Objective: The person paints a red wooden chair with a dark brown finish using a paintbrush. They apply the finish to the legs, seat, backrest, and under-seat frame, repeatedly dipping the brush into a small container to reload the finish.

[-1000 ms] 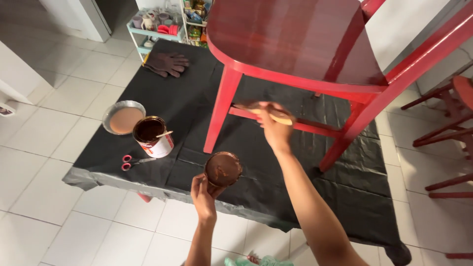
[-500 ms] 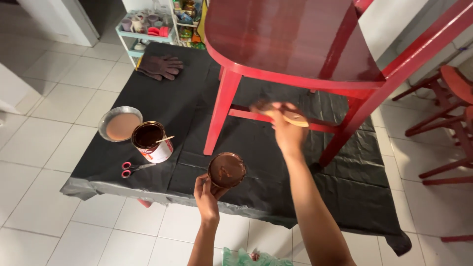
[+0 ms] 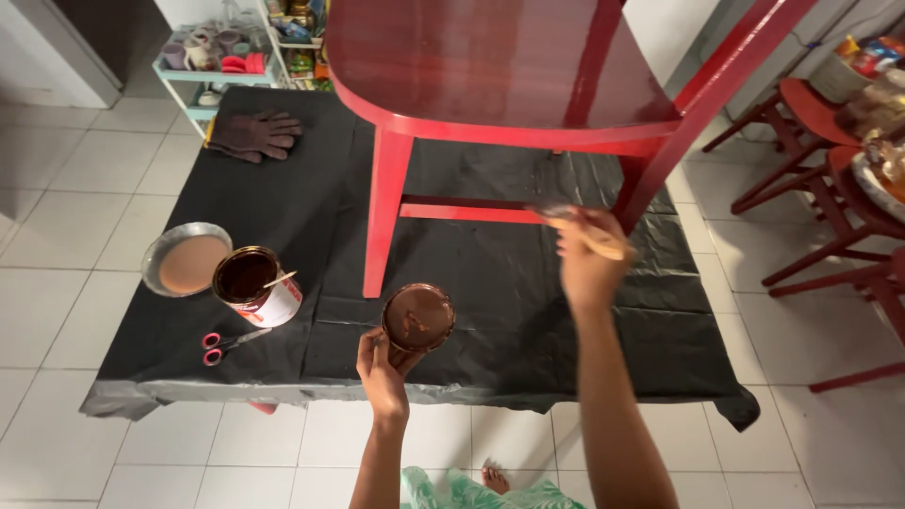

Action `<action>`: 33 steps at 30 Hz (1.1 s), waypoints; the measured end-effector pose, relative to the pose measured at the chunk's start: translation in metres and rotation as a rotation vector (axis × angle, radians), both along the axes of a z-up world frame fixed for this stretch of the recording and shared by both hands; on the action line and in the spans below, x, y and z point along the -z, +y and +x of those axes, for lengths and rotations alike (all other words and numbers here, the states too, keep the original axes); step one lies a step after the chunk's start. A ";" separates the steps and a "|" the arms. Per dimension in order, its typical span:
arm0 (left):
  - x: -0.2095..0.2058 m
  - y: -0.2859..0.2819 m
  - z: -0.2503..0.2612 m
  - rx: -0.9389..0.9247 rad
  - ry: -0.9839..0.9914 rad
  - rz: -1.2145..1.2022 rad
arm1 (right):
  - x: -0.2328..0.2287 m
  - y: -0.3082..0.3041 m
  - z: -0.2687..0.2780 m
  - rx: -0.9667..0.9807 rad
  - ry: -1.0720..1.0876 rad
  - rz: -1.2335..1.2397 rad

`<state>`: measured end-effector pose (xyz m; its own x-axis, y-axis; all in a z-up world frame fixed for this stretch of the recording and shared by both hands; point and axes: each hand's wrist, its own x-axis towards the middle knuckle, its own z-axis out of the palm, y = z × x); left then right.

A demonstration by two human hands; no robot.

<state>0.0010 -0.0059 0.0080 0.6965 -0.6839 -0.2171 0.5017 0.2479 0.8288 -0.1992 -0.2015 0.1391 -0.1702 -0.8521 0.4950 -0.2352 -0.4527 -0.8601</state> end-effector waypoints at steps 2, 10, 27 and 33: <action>-0.002 -0.002 -0.003 0.015 0.012 0.009 | 0.009 0.004 0.028 -0.230 -0.098 -0.067; 0.003 -0.008 -0.007 0.047 0.032 -0.014 | 0.022 -0.006 0.008 -0.073 -0.094 0.051; 0.015 -0.016 -0.023 0.097 0.006 -0.002 | 0.029 -0.014 -0.014 -0.125 -0.335 0.051; 0.023 -0.022 -0.032 0.110 0.022 0.033 | 0.036 -0.017 -0.046 0.168 0.043 -0.136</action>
